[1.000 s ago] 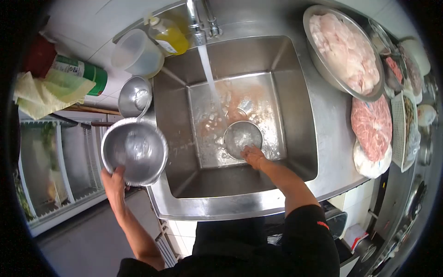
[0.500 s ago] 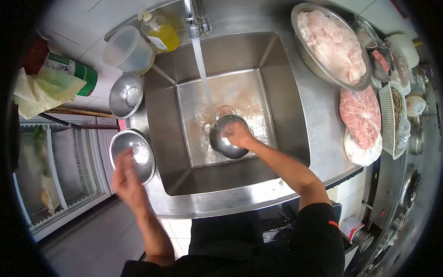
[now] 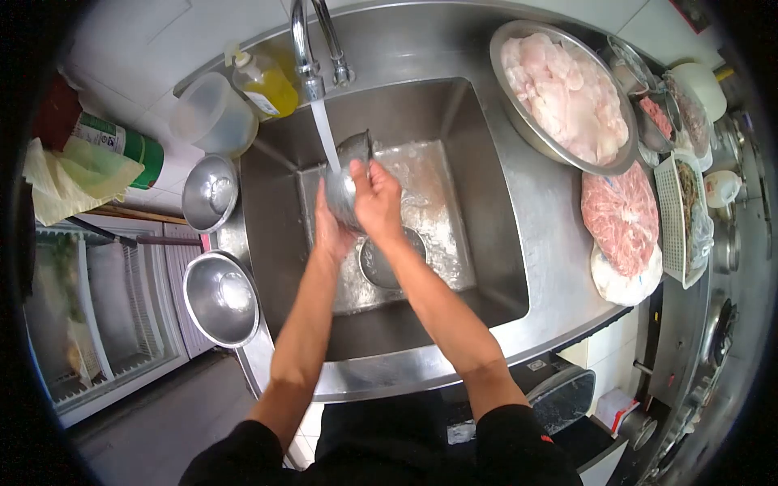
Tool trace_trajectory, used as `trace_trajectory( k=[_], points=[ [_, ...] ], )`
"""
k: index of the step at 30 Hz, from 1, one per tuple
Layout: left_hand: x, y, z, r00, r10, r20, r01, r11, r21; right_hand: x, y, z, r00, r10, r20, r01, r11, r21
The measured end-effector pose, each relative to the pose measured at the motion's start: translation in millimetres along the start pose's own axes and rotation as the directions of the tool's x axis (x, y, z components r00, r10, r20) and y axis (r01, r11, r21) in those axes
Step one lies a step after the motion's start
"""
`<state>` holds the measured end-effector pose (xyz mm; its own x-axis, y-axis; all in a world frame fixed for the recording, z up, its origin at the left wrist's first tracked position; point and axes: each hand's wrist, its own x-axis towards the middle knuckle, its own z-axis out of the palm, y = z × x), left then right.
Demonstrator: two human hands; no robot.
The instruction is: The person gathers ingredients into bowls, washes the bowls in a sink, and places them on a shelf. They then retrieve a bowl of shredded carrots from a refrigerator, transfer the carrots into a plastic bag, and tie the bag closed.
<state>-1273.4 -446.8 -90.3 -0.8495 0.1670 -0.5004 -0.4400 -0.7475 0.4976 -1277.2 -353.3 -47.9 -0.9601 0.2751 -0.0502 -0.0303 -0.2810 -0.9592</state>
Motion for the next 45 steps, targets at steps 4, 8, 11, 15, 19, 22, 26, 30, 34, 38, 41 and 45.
trace_trajectory(
  k=[4, 8, 11, 15, 19, 22, 26, 30, 34, 38, 41, 45],
  points=[
    [-15.5, 0.5, 3.5, 0.998, -0.002, -0.060, 0.010, 0.992, 0.124, -23.2, 26.0, -9.4, 0.941, 0.052, 0.335, 0.218, 0.665, -0.714],
    [-16.8, 30.2, -11.1, 0.975, -0.021, -0.220, 0.135, 0.844, 0.519, -21.2, 49.1, -43.1, 0.579, 0.144, 0.803, 0.681, 0.457, -0.573],
    [-23.0, 13.6, -31.4, 0.989, 0.109, -0.095, -0.035, 0.819, 0.572, 16.4, 37.8, -46.4, 0.722, 0.170, 0.670, 0.636, 0.219, -0.740],
    [-63.3, 31.1, 41.7, 0.930, 0.281, -0.237, 0.089, 0.454, 0.887, 1.1, 69.3, -41.4, 0.873, -0.243, 0.424, 0.473, 0.200, -0.858],
    [-89.7, 47.1, 48.2, 0.831, 0.547, 0.099, -0.014, -0.157, 0.988, -62.9, 109.8, -92.1, 0.737, 0.188, 0.650, 0.608, 0.239, -0.758],
    [-101.9, 54.8, 31.1, 0.828, 0.554, 0.082, -0.004, -0.142, 0.990, -91.1, 162.3, -148.7, 0.436, 0.506, 0.744, 0.658, 0.385, -0.647],
    [-127.7, 52.0, -5.8, 0.794, 0.606, 0.048, -0.036, -0.032, 0.999, -93.2, 214.4, -160.9, 0.244, 0.898, 0.365, 0.777, 0.043, -0.627],
    [-169.3, 29.2, -50.2, 0.837, 0.517, -0.177, -0.002, 0.327, 0.945, -96.0, 254.4, -157.0, 0.471, 0.770, 0.429, 0.662, 0.013, -0.749],
    [-203.6, 18.2, -50.2, 0.862, 0.358, -0.360, 0.129, 0.531, 0.837, -45.1, 230.0, -108.7, 0.549, 0.615, 0.567, 0.584, 0.203, -0.786],
    [-221.3, 16.5, -55.6, 0.891, 0.296, -0.345, 0.070, 0.660, 0.748, -5.0, 166.0, -54.1, 0.809, 0.514, 0.284, 0.056, 0.414, -0.909],
    [-228.5, 13.7, -63.4, 0.916, 0.134, -0.378, 0.135, 0.784, 0.606, 4.3, 124.7, -35.6, 0.774, 0.631, 0.053, -0.433, 0.590, -0.682],
    [-231.5, 17.8, -63.0, 0.934, 0.054, -0.353, 0.184, 0.776, 0.603, 5.5, 117.3, -43.9, 0.717, 0.694, 0.068, -0.673, 0.714, -0.192]
  ],
)
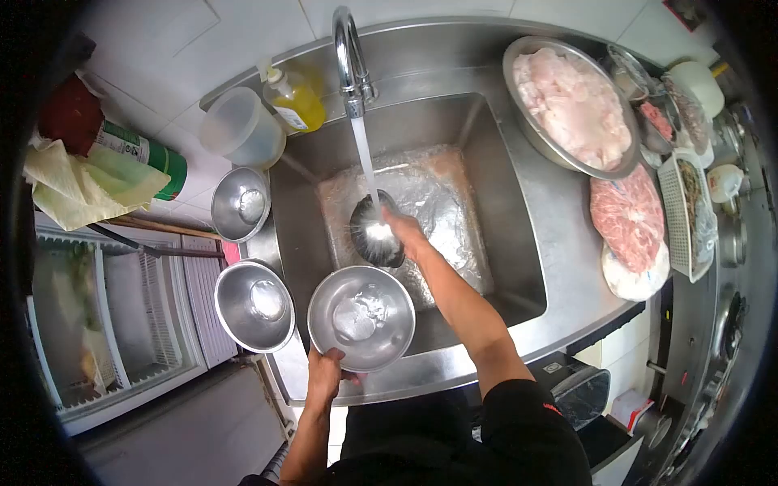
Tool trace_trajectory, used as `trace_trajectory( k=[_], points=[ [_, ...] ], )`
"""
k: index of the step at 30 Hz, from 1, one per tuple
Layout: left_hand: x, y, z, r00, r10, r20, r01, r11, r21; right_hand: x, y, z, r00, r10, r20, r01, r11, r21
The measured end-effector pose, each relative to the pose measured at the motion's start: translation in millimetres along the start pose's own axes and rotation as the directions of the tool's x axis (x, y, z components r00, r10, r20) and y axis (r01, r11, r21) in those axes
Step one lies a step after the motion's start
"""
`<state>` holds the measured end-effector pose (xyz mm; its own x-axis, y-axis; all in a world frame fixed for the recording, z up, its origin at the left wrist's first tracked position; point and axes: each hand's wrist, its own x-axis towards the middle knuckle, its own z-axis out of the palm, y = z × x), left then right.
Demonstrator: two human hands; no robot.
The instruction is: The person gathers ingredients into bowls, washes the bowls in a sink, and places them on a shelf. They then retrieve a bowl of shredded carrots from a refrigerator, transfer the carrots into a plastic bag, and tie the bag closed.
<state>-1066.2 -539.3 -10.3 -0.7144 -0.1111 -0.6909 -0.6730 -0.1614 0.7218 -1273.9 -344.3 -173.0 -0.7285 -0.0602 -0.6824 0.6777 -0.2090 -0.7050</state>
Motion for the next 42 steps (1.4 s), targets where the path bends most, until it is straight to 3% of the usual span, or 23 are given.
trace_trajectory(
  k=[1, 3, 4, 7, 9, 11, 13, 15, 18, 19, 21, 22, 23, 25, 26, 27, 28, 31, 32, 35, 37, 39, 42],
  points=[
    [0.1, 5.4, 1.1, 0.999, -0.037, 0.014, 0.037, 0.999, 0.028, -13.1, -9.1, -2.8, 1.000, -0.013, -0.011, 0.013, 1.000, 0.001],
    [0.8, 10.6, 0.6, 0.996, -0.077, 0.046, 0.074, 0.995, 0.061, -48.5, -26.5, -9.0, 0.996, 0.080, 0.030, -0.083, 0.821, 0.565],
    [5.1, 8.2, -1.1, 0.992, -0.119, 0.045, 0.114, 0.989, 0.094, -59.0, -28.1, -16.6, 0.998, 0.043, -0.040, -0.005, 0.741, 0.671],
    [12.1, 8.5, 2.4, 0.989, -0.133, 0.071, 0.119, 0.979, 0.167, -115.4, -46.3, -31.8, 0.969, -0.031, -0.246, 0.195, 0.705, 0.681],
    [15.4, 16.9, 12.6, 0.991, -0.071, 0.113, 0.042, 0.969, 0.245, -169.9, -59.5, -24.4, 0.908, -0.152, -0.390, 0.370, 0.726, 0.579],
    [18.6, 25.0, 26.0, 0.986, -0.091, 0.143, 0.057, 0.973, 0.224, -203.5, -55.2, -25.2, 0.812, -0.539, -0.224, 0.560, 0.828, 0.037],
    [20.2, 31.2, 40.0, 0.979, -0.095, 0.178, 0.058, 0.978, 0.201, -226.1, -40.9, -16.7, 0.737, -0.676, 0.007, 0.640, 0.694, -0.331],
    [21.6, 34.5, 52.1, 0.966, -0.071, 0.249, 0.048, 0.994, 0.097, -257.5, -35.1, -6.6, 0.665, -0.727, 0.168, 0.589, 0.373, -0.717],
    [19.7, 37.9, 67.4, 0.948, -0.032, 0.318, 0.022, 0.999, 0.035, -278.5, -29.6, -11.1, 0.758, -0.529, 0.382, 0.491, 0.077, -0.868],
    [19.4, 38.6, 75.3, 0.935, -0.019, 0.355, 0.021, 1.000, -0.002, -287.0, -28.6, -16.6, 0.756, -0.540, 0.370, 0.481, 0.075, -0.873],
    [17.0, 36.0, 85.6, 0.919, 0.064, 0.390, -0.063, 0.998, -0.017, -303.8, -26.1, -33.5, 0.634, -0.664, 0.398, 0.569, 0.051, -0.821],
    [7.8, 41.9, 92.5, 0.905, 0.052, 0.423, -0.060, 0.998, 0.006, -309.2, -19.3, -47.4, 0.448, -0.839, 0.308, 0.528, -0.029, -0.849],
    [1.1, 43.5, 99.3, 0.892, 0.038, 0.450, -0.057, 0.998, 0.029, -311.0, -14.4, -58.3, 0.445, -0.843, 0.302, 0.529, -0.025, -0.848],
    [0.1, 29.0, 118.9, 0.900, 0.014, 0.435, -0.055, 0.995, 0.082, -314.9, -6.9, -81.4, 0.123, -0.903, -0.413, 0.221, 0.430, -0.875],
    [-3.1, 23.0, 131.6, 0.857, 0.029, 0.514, -0.062, 0.997, 0.047, -322.6, -3.8, -101.6, 0.452, -0.616, -0.645, 0.352, 0.788, -0.506],
    [-7.9, 17.8, 147.5, 0.801, 0.038, 0.598, -0.063, 0.998, 0.020, -332.3, -1.0, -123.3, 0.748, -0.226, -0.624, 0.287, 0.958, -0.002],
    [-19.4, 16.5, 165.5, 0.761, 0.015, 0.649, -0.057, 0.997, 0.043, -349.8, -9.1, -139.8, 0.884, -0.059, -0.464, 0.192, 0.950, 0.247],
    [-53.9, 7.2, 226.5, 0.613, -0.026, 0.789, -0.057, 0.995, 0.077, -378.7, 25.4, -197.7, 0.813, -0.098, -0.573, 0.278, 0.931, 0.235],
    [-35.5, -15.8, 238.1, 0.484, -0.003, 0.875, -0.156, 0.984, 0.090, -388.3, 44.1, -221.6, 0.748, -0.139, -0.649, 0.354, 0.910, 0.214],
    [-55.0, -39.0, 307.4, 0.332, -0.042, 0.942, -0.299, 0.943, 0.147, -446.2, 60.5, -266.9, 0.501, -0.213, -0.839, 0.482, 0.873, 0.066],
    [-84.7, -41.2, 352.7, 0.368, -0.063, 0.928, -0.348, 0.916, 0.201, -466.6, 99.3, -306.4, 0.408, -0.111, -0.906, 0.530, 0.837, 0.136],
    [-78.8, -55.4, 380.6, 0.276, 0.289, 0.917, -0.894, 0.427, 0.134, -472.9, 133.4, -342.5, 0.335, -0.001, -0.942, 0.572, 0.795, 0.203],
    [-74.0, -78.0, 403.4, 0.193, 0.235, 0.953, -0.978, 0.124, 0.168, -462.6, 180.4, -407.8, 0.134, 0.197, -0.971, 0.496, 0.835, 0.238]
  ],
)
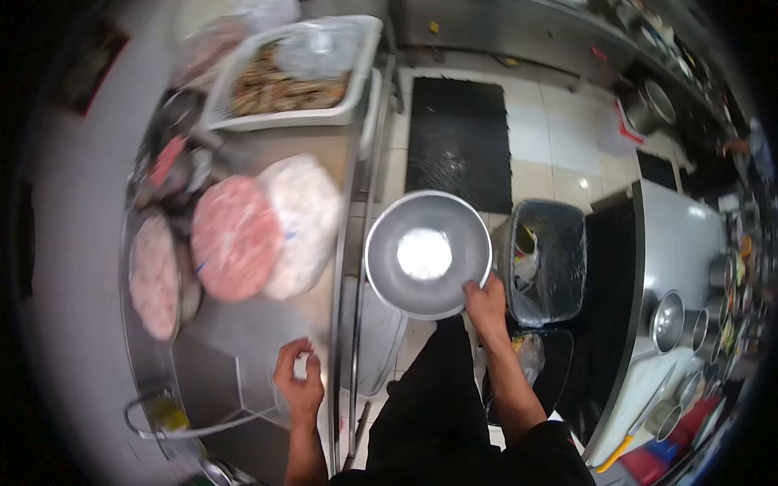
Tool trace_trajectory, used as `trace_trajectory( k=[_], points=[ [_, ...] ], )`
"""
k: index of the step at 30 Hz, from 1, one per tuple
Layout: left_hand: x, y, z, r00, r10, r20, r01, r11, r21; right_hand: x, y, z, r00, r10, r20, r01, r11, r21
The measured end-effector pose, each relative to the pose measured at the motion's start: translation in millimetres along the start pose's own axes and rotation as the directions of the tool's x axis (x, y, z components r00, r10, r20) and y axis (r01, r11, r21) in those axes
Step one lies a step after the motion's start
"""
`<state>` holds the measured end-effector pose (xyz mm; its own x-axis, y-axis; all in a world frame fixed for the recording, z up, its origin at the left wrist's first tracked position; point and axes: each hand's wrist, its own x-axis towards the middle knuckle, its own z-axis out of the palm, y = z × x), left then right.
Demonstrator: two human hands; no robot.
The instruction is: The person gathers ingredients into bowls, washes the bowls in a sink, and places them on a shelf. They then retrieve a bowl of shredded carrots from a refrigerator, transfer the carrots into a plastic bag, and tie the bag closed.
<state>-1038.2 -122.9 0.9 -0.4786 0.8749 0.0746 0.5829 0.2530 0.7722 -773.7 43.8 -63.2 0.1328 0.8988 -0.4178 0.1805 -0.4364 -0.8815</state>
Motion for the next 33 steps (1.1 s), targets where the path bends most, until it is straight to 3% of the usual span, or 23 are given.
trace_trajectory(
  k=[2, 3, 5, 7, 9, 11, 12, 13, 15, 17, 18, 19, 20, 23, 27, 28, 29, 30, 31, 32, 33],
  points=[
    [-1.6, -4.7, 15.0, 0.997, 0.004, 0.077, -0.015, 0.991, 0.134, 64.4, 41.8, 5.9, 0.992, 0.123, -0.041, -0.123, 0.992, -0.004],
    [-1.7, -7.0, 20.3, 0.996, 0.003, 0.092, -0.025, 0.973, 0.230, 96.5, 62.3, 14.4, 0.995, 0.062, -0.079, -0.065, 0.997, -0.039],
    [0.2, -13.3, 29.3, 0.990, -0.002, 0.140, -0.047, 0.939, 0.341, 139.9, 48.6, 41.0, 0.990, 0.111, -0.082, -0.097, 0.982, 0.161],
    [0.8, -19.7, 40.7, 0.993, -0.031, 0.112, -0.030, 0.861, 0.508, 190.1, 50.8, 70.0, 0.991, 0.120, -0.064, -0.107, 0.979, 0.171],
    [1.6, -31.1, 49.1, 0.990, -0.066, 0.122, -0.010, 0.844, 0.536, 229.3, 38.2, 106.3, 0.996, 0.086, -0.013, -0.081, 0.974, 0.212],
    [-0.3, -36.4, 55.4, 0.993, -0.113, -0.017, 0.105, 0.842, 0.529, 263.6, 10.7, 144.1, 0.993, 0.094, 0.073, -0.108, 0.972, 0.210],
    [2.2, -33.3, 56.3, 0.994, -0.105, -0.009, 0.093, 0.832, 0.547, 291.9, 21.3, 176.3, 0.998, -0.044, 0.045, 0.038, 0.992, 0.118],
    [2.3, -34.8, 57.4, 0.992, -0.121, -0.024, 0.114, 0.825, 0.553, 297.9, -8.5, 190.7, 0.994, 0.009, 0.110, -0.033, 0.975, 0.218],
    [-0.4, -36.7, 53.1, 0.996, -0.083, 0.028, 0.051, 0.805, 0.591, 329.5, -36.3, 234.6, 0.971, 0.106, 0.215, -0.139, 0.980, 0.141],
    [-5.6, -40.0, 50.4, 0.993, -0.120, 0.002, 0.099, 0.827, 0.553, 372.0, -37.6, 293.0, 0.978, 0.043, 0.203, -0.056, 0.997, 0.058],
    [-8.6, -41.8, 49.4, 0.990, -0.144, 0.003, 0.123, 0.855, 0.504, 387.3, -39.8, 318.6, 0.992, 0.004, 0.127, 0.009, 0.995, -0.099],
    [-9.6, -42.6, 49.5, 0.988, -0.153, -0.036, 0.150, 0.848, 0.508, 407.4, -33.7, 342.8, 0.983, -0.033, 0.181, 0.052, 0.994, -0.098],
    [-8.6, -42.0, 51.0, 0.988, -0.154, -0.026, 0.148, 0.868, 0.474, 470.8, 9.4, 410.0, 0.958, -0.124, 0.260, 0.170, 0.972, -0.164],
    [-4.3, -35.0, 54.5, 0.989, -0.149, -0.028, 0.143, 0.856, 0.497, 446.4, 3.6, 371.7, 0.951, 0.004, 0.309, -0.035, 0.995, 0.097],
    [-6.3, -36.8, 54.1, 0.990, -0.138, -0.021, 0.130, 0.857, 0.499, 401.2, 28.0, 284.5, 0.964, 0.106, 0.243, -0.197, 0.899, 0.391],
    [-2.6, -35.7, 52.3, 0.986, -0.169, -0.007, 0.156, 0.891, 0.427, 351.2, 21.7, 263.6, 0.978, -0.072, 0.195, 0.012, 0.956, 0.294],
    [-0.7, -30.8, 47.1, 0.980, -0.201, -0.006, 0.190, 0.914, 0.358, 277.9, -23.3, 228.8, 0.977, -0.135, 0.167, 0.102, 0.976, 0.194],
    [2.8, -23.7, 34.9, 0.969, -0.247, -0.020, 0.245, 0.942, 0.231, 256.7, -14.0, 209.5, 0.993, -0.108, 0.039, 0.081, 0.904, 0.419],
    [1.5, -15.1, 21.6, 0.962, -0.273, -0.026, 0.274, 0.957, 0.093, 229.5, 1.7, 177.4, 0.972, -0.237, -0.005, 0.230, 0.936, 0.265],
    [-7.4, -7.4, 11.0, 0.928, -0.328, -0.175, 0.322, 0.945, -0.060, 212.1, 3.4, 164.9, 0.921, -0.386, -0.049, 0.390, 0.914, 0.116],
    [-26.5, -7.8, -6.6, 0.900, -0.353, -0.257, 0.348, 0.935, -0.069, 132.6, -43.6, 169.8, 0.924, -0.357, -0.138, 0.378, 0.906, 0.190]
  ],
)
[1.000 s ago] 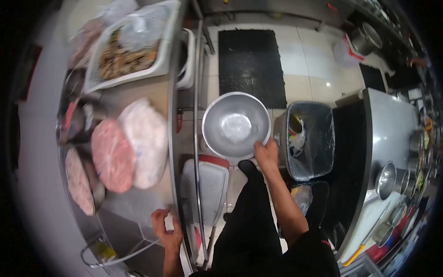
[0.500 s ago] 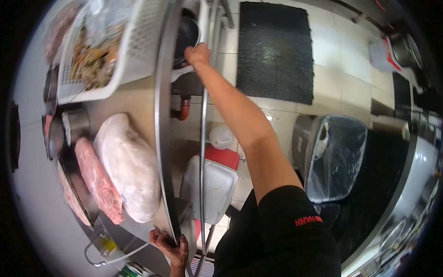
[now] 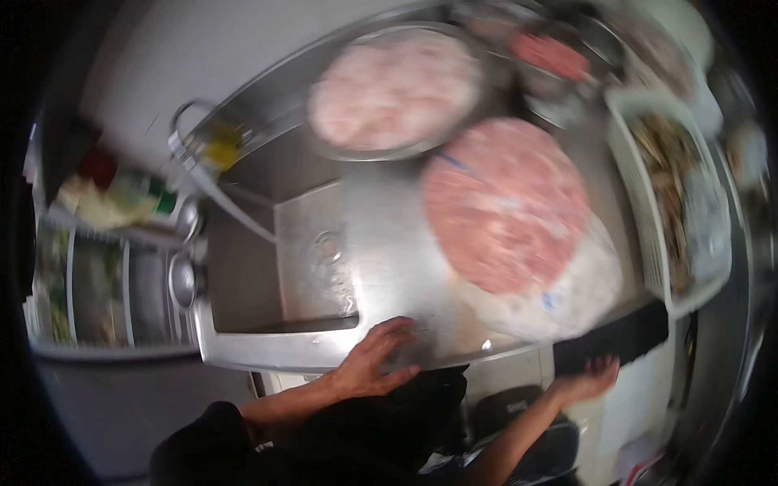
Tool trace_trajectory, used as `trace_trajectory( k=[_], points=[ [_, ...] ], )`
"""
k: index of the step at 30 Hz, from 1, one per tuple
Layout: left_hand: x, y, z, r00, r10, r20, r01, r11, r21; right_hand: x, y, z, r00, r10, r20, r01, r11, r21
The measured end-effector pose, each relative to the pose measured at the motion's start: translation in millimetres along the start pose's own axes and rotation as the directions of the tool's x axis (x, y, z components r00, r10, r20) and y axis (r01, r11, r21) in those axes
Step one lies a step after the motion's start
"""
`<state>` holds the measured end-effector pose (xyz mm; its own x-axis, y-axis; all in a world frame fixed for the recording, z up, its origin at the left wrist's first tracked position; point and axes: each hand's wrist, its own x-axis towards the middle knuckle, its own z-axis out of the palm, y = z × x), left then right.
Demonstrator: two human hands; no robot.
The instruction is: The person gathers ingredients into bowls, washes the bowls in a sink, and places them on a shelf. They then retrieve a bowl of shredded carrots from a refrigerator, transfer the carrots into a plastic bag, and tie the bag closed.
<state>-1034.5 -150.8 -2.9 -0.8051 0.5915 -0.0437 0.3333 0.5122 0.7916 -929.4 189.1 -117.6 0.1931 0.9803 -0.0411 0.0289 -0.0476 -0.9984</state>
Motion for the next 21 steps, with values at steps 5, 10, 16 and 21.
trace_trajectory(
  k=[5, 10, 16, 21],
  points=[
    [-86.1, -60.2, -171.2, 0.817, 0.123, -0.563, 0.116, 0.922, 0.369, -220.4, -108.5, 46.2, 0.738, -0.348, 0.578, 0.214, 0.933, 0.289],
    [-206.5, -171.3, -334.2, 0.400, -0.124, -0.908, 0.777, 0.572, 0.264, -475.5, -144.4, 139.3, -0.191, -0.298, 0.935, 0.047, 0.949, 0.312],
    [-266.3, -288.5, -400.4, 0.157, -0.852, -0.499, 0.621, 0.478, -0.621, -688.2, -80.2, 294.7, -0.262, -0.541, 0.800, 0.617, 0.543, 0.569],
    [-275.7, -340.7, -378.5, 0.443, -0.805, -0.396, 0.461, 0.583, -0.669, -715.8, -51.7, 385.8, 0.207, -0.310, 0.928, 0.900, 0.433, -0.056]
  ],
)
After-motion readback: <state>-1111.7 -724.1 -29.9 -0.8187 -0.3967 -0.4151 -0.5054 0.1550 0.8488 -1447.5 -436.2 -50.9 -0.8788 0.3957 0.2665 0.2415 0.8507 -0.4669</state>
